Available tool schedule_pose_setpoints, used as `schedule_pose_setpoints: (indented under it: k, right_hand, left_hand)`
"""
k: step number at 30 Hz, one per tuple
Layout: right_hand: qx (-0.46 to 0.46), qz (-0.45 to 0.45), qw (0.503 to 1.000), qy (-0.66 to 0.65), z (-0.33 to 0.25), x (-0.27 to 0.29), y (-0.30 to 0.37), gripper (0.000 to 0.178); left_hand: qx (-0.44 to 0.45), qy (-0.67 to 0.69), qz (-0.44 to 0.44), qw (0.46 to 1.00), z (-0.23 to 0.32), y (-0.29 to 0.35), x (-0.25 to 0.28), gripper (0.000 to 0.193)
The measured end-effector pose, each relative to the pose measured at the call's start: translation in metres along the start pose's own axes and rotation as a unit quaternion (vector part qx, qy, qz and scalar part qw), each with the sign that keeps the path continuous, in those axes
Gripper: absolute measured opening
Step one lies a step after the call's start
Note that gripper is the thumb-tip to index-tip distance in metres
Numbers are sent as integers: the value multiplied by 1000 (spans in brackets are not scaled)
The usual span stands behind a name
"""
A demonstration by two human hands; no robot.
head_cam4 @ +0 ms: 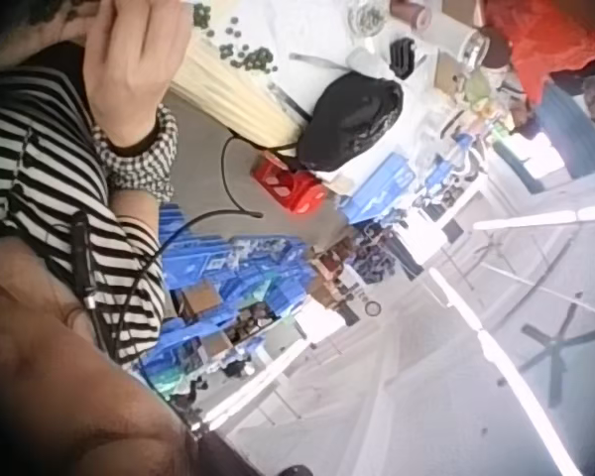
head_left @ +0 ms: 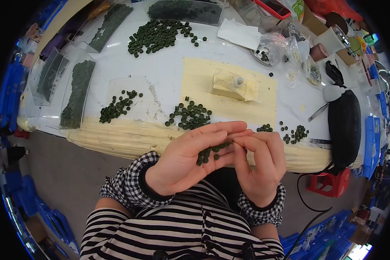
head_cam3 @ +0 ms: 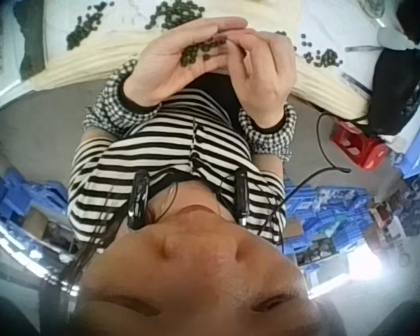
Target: Assembling small green plastic components manually on a factory workbench.
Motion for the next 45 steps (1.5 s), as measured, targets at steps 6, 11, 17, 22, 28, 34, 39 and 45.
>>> schedule_pose_setpoints:
  k: [6,11,17,22,28,34,39,45]
  right_hand:
    - [-5,26,1000,12,6,13,-3,21]
    - [49,8,999,15,-2,11,-5,22]
    - [19,72,997,-26,-2,17,1,22]
    - [-69,77,987,-126,15,17,5,22]
    - [-100,65,974,-190,22,8,9,23]
    - [-120,55,965,-228,27,5,12,22]
    - [-95,59,973,-200,21,5,10,19]
    - [-59,86,988,-114,10,4,6,18]
  left_hand:
    - [-19,-118,24,993,-3,-2,8,27]
    - [-53,-151,31,987,1,-4,9,23]
    - [-66,-162,15,984,4,-2,11,20]
    - [-58,-94,8,994,3,-4,11,19]
    - [-63,-71,0,996,6,-3,12,18]
    - [-73,-93,-9,993,7,-1,16,13]
    - [-109,-125,11,986,9,-1,17,12]
    - [-141,-167,17,976,12,-2,8,14]
Point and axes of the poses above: each hand's wrist, its own y-axis away from the middle knuckle, its own x-axis out of the back of the hand, z = x × y, the point moved 8 cm from there along -y, towards the middle knuckle, and after that the axes turned 5 degrees about y, right-handed, at the moved point
